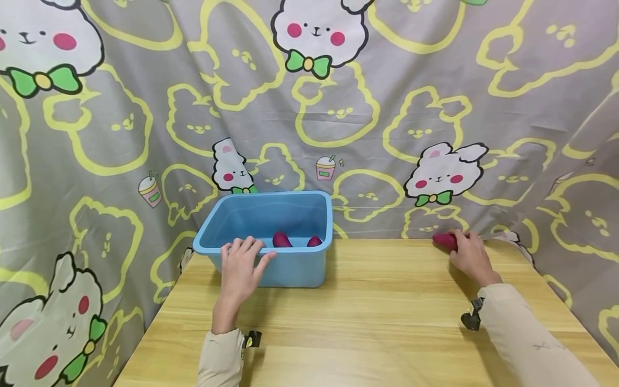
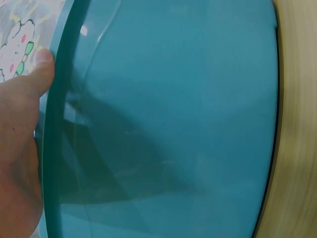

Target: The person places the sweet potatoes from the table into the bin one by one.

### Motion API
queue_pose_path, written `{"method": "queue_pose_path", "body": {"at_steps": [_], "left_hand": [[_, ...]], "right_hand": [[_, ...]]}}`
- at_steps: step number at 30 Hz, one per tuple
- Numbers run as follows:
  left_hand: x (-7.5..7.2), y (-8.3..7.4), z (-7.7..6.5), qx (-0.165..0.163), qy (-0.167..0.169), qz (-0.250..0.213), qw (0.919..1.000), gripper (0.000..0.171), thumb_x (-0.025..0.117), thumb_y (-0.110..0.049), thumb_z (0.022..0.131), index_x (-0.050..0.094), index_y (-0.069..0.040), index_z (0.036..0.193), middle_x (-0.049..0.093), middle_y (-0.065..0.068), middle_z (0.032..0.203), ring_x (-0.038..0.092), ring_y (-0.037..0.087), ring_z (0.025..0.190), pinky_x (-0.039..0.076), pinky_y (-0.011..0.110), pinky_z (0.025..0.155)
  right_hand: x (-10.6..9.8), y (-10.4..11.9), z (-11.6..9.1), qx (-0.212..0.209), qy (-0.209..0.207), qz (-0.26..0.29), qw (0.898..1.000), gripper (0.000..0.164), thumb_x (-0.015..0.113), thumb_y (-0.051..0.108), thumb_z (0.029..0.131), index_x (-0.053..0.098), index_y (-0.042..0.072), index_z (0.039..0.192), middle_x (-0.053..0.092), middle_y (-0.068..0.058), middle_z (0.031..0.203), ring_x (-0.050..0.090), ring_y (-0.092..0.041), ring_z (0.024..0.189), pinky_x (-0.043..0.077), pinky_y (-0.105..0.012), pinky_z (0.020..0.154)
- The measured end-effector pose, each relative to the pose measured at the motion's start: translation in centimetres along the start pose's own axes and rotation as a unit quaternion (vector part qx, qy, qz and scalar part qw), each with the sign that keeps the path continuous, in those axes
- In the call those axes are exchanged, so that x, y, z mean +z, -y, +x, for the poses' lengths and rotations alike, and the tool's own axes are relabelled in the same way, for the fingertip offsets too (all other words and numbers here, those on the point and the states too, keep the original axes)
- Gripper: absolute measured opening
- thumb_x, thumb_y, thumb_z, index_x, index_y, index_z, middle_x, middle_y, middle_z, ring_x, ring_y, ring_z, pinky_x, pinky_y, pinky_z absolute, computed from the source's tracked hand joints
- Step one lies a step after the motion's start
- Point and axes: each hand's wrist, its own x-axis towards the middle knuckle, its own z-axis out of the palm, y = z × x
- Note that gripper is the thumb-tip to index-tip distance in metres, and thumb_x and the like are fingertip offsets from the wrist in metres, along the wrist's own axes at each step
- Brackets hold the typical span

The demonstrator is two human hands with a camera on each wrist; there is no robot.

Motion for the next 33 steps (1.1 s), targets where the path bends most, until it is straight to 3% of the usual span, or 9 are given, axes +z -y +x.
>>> {"method": "queue_pose_path", "body": {"at_steps": [33], "left_hand": [[0.0, 0.1, 0.0, 0.006, -0.008, -0.007, 0.9999, 0.034, 0.064, -0.047, 0.099, 0.068, -0.013, 0.100, 0.064, 0.007, 0.101, 0.052, 0.033, 0.101, 0.029, 0.061, 0.099]], "right_hand": [[-1.0, 2.1, -0.5, -0.010, -0.045, 0.026, 0.999, 0.058, 0.064, 0.001, 0.087, 0.046, 0.000, 0.143, 0.037, -0.044, 0.127, 0.042, -0.061, 0.105, 0.042, -0.072, 0.079]]}}
